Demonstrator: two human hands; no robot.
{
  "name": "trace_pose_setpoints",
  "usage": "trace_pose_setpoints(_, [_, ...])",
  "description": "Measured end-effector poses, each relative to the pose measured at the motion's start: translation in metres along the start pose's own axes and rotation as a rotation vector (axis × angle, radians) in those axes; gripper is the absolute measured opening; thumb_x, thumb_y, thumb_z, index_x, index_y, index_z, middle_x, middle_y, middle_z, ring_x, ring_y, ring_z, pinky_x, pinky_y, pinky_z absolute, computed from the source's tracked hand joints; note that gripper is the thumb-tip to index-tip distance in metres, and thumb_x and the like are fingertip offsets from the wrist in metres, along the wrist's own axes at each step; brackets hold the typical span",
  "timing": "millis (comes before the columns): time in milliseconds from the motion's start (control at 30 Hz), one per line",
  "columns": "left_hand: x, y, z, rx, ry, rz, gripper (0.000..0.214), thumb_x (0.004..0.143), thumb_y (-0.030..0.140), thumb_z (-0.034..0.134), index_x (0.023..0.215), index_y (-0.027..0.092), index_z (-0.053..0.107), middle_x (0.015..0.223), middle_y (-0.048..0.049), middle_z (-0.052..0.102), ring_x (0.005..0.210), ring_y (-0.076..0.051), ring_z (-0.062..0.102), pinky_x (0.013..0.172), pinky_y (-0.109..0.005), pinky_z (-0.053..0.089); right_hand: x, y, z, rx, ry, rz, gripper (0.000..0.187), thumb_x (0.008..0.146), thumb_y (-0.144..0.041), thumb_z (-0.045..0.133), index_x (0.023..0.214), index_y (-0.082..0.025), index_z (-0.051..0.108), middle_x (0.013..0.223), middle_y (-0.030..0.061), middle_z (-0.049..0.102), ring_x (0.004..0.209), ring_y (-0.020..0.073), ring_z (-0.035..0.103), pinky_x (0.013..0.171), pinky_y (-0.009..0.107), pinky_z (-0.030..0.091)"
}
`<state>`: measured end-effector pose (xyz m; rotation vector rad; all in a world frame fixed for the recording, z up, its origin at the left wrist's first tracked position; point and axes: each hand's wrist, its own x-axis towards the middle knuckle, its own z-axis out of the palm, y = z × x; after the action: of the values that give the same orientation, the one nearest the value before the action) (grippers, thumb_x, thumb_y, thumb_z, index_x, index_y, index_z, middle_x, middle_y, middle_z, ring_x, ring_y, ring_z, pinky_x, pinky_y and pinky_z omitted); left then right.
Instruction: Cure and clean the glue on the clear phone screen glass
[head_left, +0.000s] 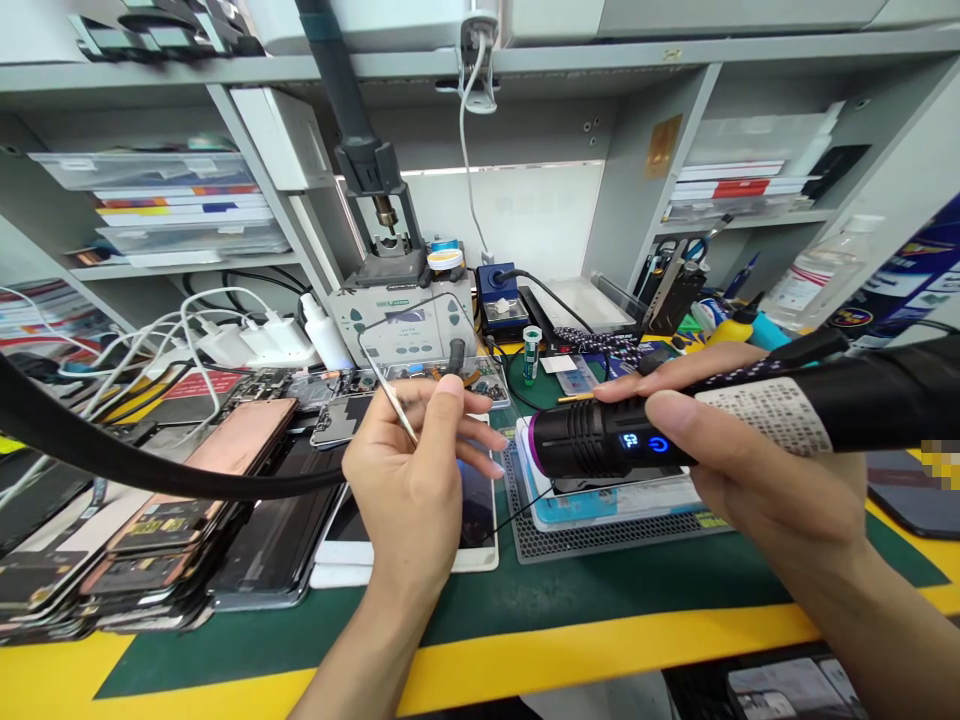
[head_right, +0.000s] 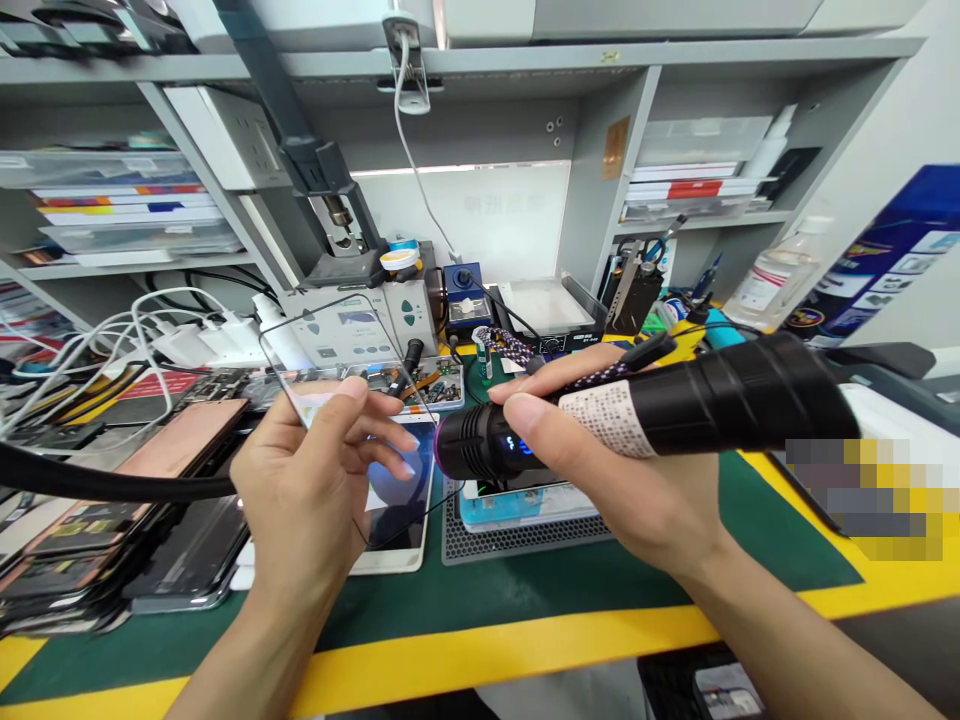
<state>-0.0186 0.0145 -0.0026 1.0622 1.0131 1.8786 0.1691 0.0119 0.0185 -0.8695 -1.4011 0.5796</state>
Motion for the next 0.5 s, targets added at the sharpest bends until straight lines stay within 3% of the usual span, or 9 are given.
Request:
trace_pose_setpoints(67, [-0.001, 0.002, 0.001, 0.004, -0.022, -0.028, 0.015, 0.087, 0.025, 0.071, 0.082, 0.017, 0.059, 0.073, -0.0001, 0.072, 0.049, -0.016, 0.066, 0.036, -0.024, 0.052, 0.003, 0.002, -0.001, 0.036, -0.024, 0.009, 0.009, 0.081, -0.035, 0.078, 0.08, -0.026, 0.079, 0.086, 0.003, 0.08, 0.08, 0.0277, 0.075, 0.075, 0.041, 0.061])
trace_pose_setpoints(267, [-0.01, 0.006, 0.007, 0.006, -0.163, -0.14, 0.018, 0.087, 0.029, 0.072, 0.08, 0.017, 0.06, 0.07, -0.0015, 0.07, 0.048, -0.015, 0.064, 0.036, -0.024, 0.05, 0.012, 0.005, -0.003, 0.35, 0.095, 0.08, 0.01, 0.083, -0.021, 0.072, 0.076, -0.025, 0.077, 0.08, 0.0002, 0.079, 0.072, 0.0214, 0.075, 0.053, 0.029, 0.061])
trace_pose_setpoints(500, [-0.018, 0.005, 0.008, 0.043, -0.306, -0.208, 0.02, 0.086, 0.032, 0.073, 0.082, 0.017, 0.06, 0.068, -0.0027, 0.072, 0.046, -0.015, 0.063, 0.039, -0.025, 0.05, 0.021, 0.002, -0.006, 0.441, 0.196, 0.048, 0.009, 0.082, -0.02, 0.074, 0.073, -0.021, 0.075, 0.074, 0.001, 0.078, 0.058, 0.0206, 0.071, 0.039, 0.028, 0.056])
